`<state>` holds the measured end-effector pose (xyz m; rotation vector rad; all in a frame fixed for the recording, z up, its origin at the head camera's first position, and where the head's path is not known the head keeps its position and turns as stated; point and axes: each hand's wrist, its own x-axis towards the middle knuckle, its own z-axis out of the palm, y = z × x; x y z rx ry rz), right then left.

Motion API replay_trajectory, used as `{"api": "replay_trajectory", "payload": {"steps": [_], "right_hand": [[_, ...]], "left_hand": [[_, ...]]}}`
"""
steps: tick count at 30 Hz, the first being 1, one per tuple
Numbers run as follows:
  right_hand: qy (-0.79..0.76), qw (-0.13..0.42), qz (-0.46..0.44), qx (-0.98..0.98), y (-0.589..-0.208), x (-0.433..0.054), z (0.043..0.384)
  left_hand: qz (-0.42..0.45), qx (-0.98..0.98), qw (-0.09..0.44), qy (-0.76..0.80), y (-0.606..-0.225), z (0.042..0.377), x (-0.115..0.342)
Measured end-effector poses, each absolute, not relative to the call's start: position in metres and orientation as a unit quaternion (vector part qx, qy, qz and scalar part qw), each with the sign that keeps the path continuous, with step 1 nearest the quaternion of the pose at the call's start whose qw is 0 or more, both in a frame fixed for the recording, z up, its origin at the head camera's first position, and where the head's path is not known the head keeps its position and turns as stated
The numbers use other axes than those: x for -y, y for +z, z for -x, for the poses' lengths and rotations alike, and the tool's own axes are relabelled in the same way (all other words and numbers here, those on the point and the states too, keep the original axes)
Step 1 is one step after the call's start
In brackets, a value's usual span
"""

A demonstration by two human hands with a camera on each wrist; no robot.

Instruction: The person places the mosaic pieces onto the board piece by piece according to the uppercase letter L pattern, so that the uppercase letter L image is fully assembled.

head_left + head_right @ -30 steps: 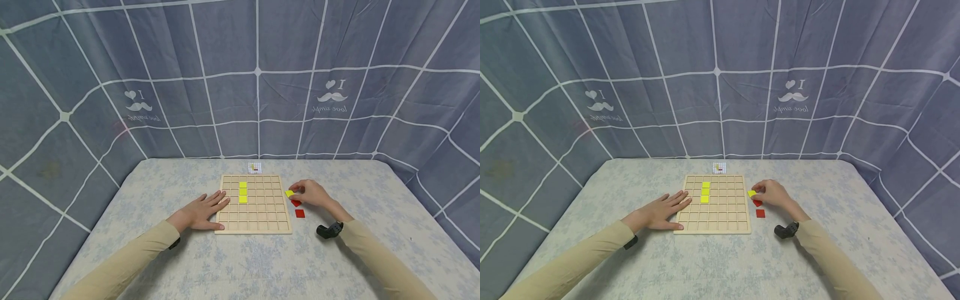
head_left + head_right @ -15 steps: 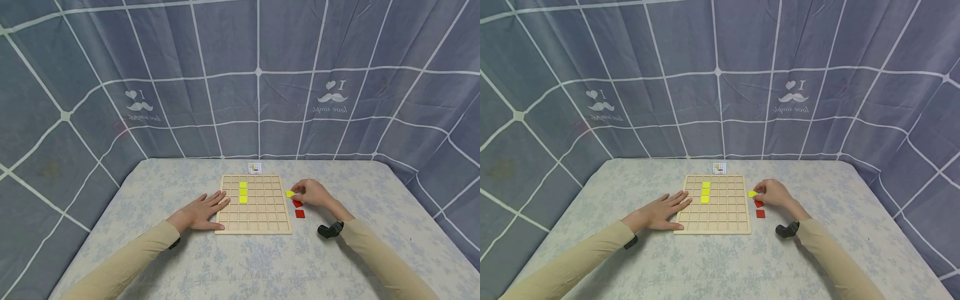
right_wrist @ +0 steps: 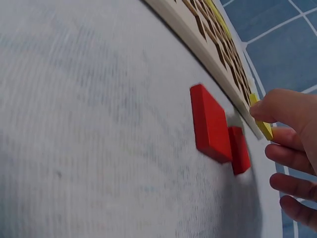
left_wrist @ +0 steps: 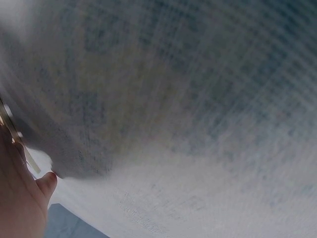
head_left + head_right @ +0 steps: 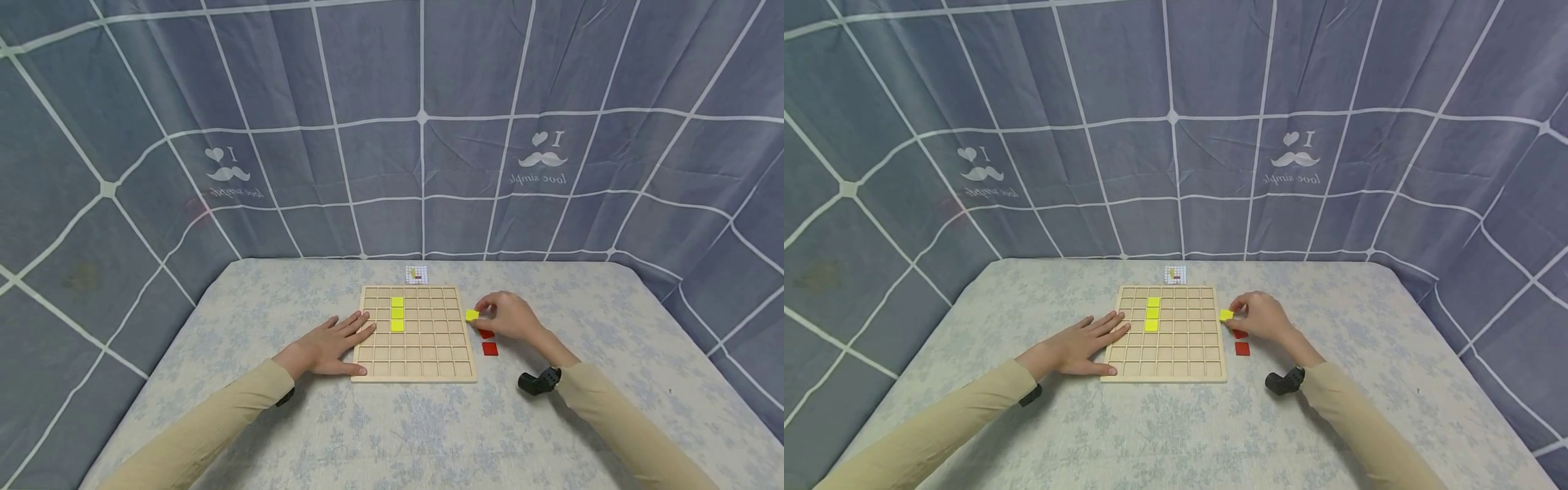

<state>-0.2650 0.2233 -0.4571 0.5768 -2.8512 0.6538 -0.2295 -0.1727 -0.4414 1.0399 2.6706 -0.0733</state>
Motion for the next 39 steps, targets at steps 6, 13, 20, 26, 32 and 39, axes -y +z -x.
{"api": "replay_trajectory", "payload": {"steps": [6, 13, 20, 26, 32, 39], "right_hand": [[0.225, 0.067, -0.204, 0.950, -0.453, -0.210, 0.259], [0.229, 0.069, -0.227, 0.944, -0.452, -0.191, 0.259], [0.236, 0.067, -0.253, 0.936, -0.452, -0.168, 0.259], [0.252, 0.052, -0.261, 0.930, -0.455, -0.148, 0.257], [0.260, 0.047, -0.288, 0.920, -0.455, -0.129, 0.256], [0.260, 0.034, -0.300, 0.917, -0.452, -0.107, 0.254]], "left_hand": [[-0.360, -0.923, 0.135, -0.027, -0.441, 0.229, 0.173], [-0.359, -0.922, 0.140, -0.025, -0.440, 0.229, 0.173], [-0.358, -0.923, 0.142, -0.027, -0.440, 0.229, 0.174], [-0.360, -0.922, 0.143, -0.027, -0.440, 0.230, 0.173], [-0.354, -0.923, 0.147, -0.027, -0.441, 0.231, 0.172], [-0.349, -0.924, 0.153, -0.025, -0.441, 0.231, 0.172]]}}
